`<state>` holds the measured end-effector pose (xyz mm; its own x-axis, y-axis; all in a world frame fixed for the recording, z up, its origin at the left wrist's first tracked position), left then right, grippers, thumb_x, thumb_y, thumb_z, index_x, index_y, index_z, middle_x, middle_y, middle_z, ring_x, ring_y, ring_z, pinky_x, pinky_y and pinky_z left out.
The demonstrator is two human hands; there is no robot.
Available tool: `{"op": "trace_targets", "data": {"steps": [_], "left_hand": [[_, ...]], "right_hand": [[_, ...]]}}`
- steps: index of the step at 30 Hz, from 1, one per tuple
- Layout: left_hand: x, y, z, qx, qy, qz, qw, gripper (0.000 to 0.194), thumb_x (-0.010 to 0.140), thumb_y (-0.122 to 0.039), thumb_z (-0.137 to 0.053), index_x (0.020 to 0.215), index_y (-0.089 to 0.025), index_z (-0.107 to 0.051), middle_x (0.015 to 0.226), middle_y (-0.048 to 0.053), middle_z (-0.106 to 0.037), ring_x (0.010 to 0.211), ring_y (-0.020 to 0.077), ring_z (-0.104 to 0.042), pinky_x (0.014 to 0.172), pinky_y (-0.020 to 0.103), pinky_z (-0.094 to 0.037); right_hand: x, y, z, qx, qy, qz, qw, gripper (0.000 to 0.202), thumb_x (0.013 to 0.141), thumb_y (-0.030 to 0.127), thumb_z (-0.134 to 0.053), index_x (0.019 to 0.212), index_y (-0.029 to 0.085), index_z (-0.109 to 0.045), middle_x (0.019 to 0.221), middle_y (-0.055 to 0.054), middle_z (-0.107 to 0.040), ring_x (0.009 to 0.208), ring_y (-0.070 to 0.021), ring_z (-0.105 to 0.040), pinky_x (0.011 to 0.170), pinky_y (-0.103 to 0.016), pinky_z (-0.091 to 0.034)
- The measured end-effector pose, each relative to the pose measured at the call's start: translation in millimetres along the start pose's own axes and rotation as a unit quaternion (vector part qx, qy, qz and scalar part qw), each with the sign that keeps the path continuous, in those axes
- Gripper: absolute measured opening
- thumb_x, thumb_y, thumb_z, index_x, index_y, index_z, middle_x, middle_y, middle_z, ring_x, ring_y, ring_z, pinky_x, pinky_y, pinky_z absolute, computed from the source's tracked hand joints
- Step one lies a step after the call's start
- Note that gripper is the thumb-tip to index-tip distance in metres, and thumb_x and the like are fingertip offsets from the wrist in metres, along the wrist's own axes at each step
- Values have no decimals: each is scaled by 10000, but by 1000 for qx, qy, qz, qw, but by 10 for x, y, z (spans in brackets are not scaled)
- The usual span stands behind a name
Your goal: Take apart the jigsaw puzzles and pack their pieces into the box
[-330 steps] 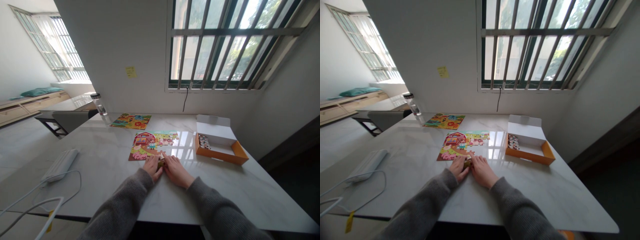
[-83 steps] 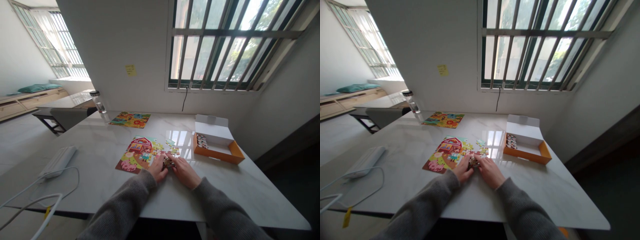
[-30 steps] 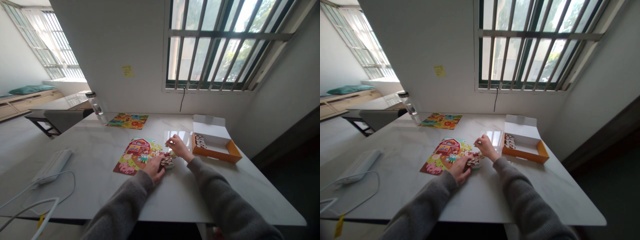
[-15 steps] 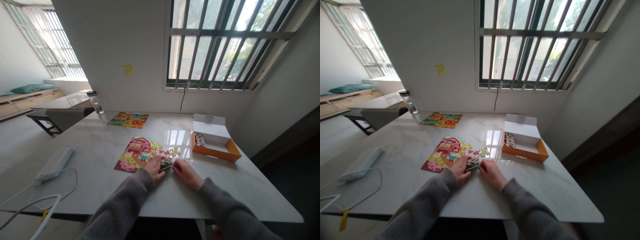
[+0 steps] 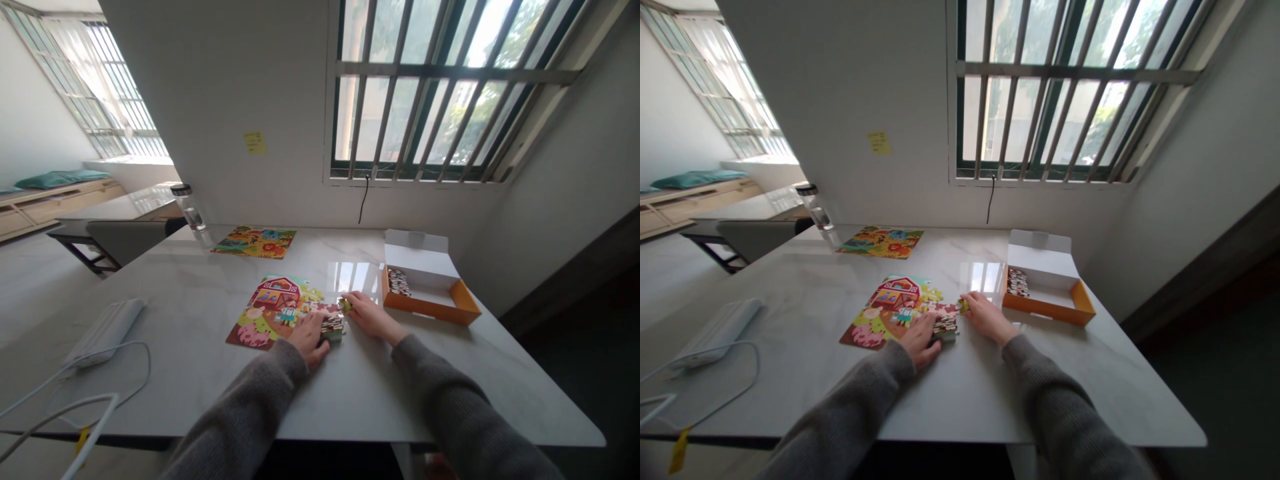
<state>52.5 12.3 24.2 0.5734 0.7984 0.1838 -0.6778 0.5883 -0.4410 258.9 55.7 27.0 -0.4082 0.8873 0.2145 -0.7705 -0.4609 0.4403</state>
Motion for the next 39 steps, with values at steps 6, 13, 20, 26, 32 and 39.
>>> {"op": "trace_targets", "data": {"steps": [6,13,20,26,32,39], "left_hand": [[5,7,-7,-4,0,11,1000,519,786,-209,-514,1291,-146,-411,1288,155,-541,1243,298,-473,1045,456,-352],[21,67,-54,-11,-11,41,999,531,802,-219,-503,1313,-144,-382,1295,165,-540,1251,296,-478,1068,465,-336],[14,26,-26,-2,-7,43,999,654,712,-256,-595,1314,-138,-369,1297,176,-522,1261,330,-467,1062,479,-340],[7,-9,35,-21,5,44,999,479,775,-201,-515,1243,-168,-414,1231,131,-550,1204,286,-492,1048,452,-348],[-15,-61,1,-31,16,-11,999,440,709,-187,-566,1134,-181,-454,1126,111,-583,1101,296,-526,993,443,-403],[-30,-50,27,-29,2,-18,999,444,708,-189,-581,1136,-178,-462,1126,115,-577,1101,294,-532,989,444,-405]], "right_hand": [[-87,-29,173,108,-43,-56,992,130,867,216,-601,988,174,-623,941,-68,-626,801,-177,-607,770,-334,-514],[-290,245,213,488,16,-88,868,329,878,515,-595,837,233,-430,709,27,-563,541,-122,-513,425,-235,-434],[-292,441,-79,288,7,-37,957,230,851,354,-638,749,206,-496,658,50,-487,609,-111,-434,560,-235,-370],[-210,324,-84,287,14,-29,958,82,909,292,-538,913,213,-515,703,44,-534,614,-127,-498,583,-246,-412],[64,221,-100,39,-45,-12,998,207,874,273,-619,1060,181,-626,989,-79,-591,966,-222,-555,873,-352,-451],[139,151,-152,42,-21,-43,998,267,750,291,-739,912,181,-558,924,-50,-592,886,-213,-544,788,-326,-450]]}}
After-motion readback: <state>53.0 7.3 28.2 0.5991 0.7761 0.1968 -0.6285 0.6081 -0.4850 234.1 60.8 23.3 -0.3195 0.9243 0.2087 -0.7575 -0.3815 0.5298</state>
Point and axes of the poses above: each hand's wrist, its own x-axis towards the middle knuckle, its own z-axis out of the back of the hand, y = z × x, the point moved 3 cm from there along x, towards the middle knuckle
